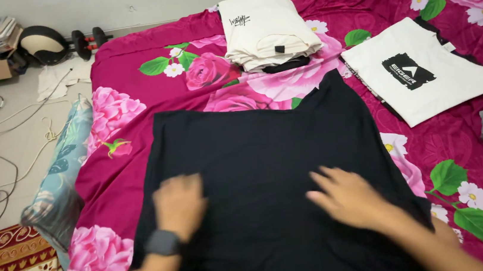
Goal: The recorder folds several T-shirts and a pair of black shorts while sitting on a bed.
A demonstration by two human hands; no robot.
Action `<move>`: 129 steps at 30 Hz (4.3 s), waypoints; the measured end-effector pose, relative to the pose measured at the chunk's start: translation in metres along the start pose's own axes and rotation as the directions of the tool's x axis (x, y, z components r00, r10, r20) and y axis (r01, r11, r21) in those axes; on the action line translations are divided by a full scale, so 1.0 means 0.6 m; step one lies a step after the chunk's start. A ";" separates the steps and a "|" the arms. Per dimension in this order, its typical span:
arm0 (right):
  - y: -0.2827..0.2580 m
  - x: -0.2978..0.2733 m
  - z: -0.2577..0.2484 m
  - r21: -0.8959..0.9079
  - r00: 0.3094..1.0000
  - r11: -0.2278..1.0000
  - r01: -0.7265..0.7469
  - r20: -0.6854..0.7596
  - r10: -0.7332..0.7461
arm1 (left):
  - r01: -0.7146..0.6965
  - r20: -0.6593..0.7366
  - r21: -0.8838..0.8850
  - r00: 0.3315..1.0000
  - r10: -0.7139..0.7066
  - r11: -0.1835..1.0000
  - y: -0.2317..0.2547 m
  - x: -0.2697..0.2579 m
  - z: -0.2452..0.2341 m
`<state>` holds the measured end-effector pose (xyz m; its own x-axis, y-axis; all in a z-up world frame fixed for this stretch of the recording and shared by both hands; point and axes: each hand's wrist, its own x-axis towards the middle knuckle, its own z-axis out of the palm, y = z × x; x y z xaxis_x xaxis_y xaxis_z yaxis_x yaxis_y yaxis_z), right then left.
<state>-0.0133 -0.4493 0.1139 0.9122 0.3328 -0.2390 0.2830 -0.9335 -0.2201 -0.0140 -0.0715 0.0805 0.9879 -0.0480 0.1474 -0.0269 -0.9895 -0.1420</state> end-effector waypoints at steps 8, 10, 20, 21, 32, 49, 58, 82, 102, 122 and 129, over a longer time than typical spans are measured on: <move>-0.060 0.199 0.174 -0.280 0.865 0.944 0.173 -0.415 -0.282 | -0.270 -0.381 -0.149 0.903 0.197 0.951 0.199 0.086 0.155; -0.046 0.194 0.141 -0.223 0.908 0.957 0.187 -0.333 -0.255 | -0.302 -0.410 -0.287 0.896 0.168 0.909 0.166 0.093 0.141; 0.312 0.162 0.125 -0.089 0.842 0.992 -0.089 -0.539 0.027 | 0.090 -0.258 -0.199 0.956 -0.141 0.976 -0.145 0.116 0.267; 0.308 0.163 0.120 -0.060 0.857 0.961 -0.271 -0.469 0.212 | 0.171 -0.244 -0.199 0.945 -0.218 0.965 -0.141 0.122 0.263; -0.005 0.230 0.169 -0.216 0.859 0.973 -0.075 -0.509 -0.047 | -0.453 -0.461 -0.317 0.841 0.282 0.833 0.226 0.138 0.151; 0.056 0.148 0.027 -0.331 0.814 0.840 -0.429 -0.546 0.200 | -0.095 -0.282 -0.213 0.959 0.032 0.972 0.114 0.146 0.052; 0.041 0.245 0.108 -0.087 0.926 0.967 -0.240 -0.318 0.202 | -0.179 -0.295 -0.303 0.952 0.086 0.936 0.154 0.181 0.151; 0.342 0.347 0.083 0.053 0.664 0.699 -0.713 0.369 0.650 | 0.591 0.764 -0.150 0.578 -0.287 0.793 -0.125 0.334 0.227; 0.333 0.345 0.093 0.121 0.680 0.685 -0.718 0.332 0.654 | 0.605 0.643 -0.197 0.674 -0.364 0.771 -0.111 0.318 0.246; 0.325 0.356 0.144 0.145 0.689 0.677 -0.721 0.259 0.677 | -0.331 -0.337 -0.533 0.927 0.163 0.779 0.552 0.593 0.149; 0.315 0.352 0.124 0.156 0.687 0.679 -0.717 0.321 0.652 | 0.090 -0.101 -0.860 0.935 -0.341 0.503 0.547 0.677 0.294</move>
<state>0.2106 -0.5455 -0.0486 0.7161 -0.3374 -0.6111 -0.5083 -0.8520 -0.1253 0.4052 -0.3917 -0.0792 0.9172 0.2783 0.2853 -0.0559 -0.6188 0.7835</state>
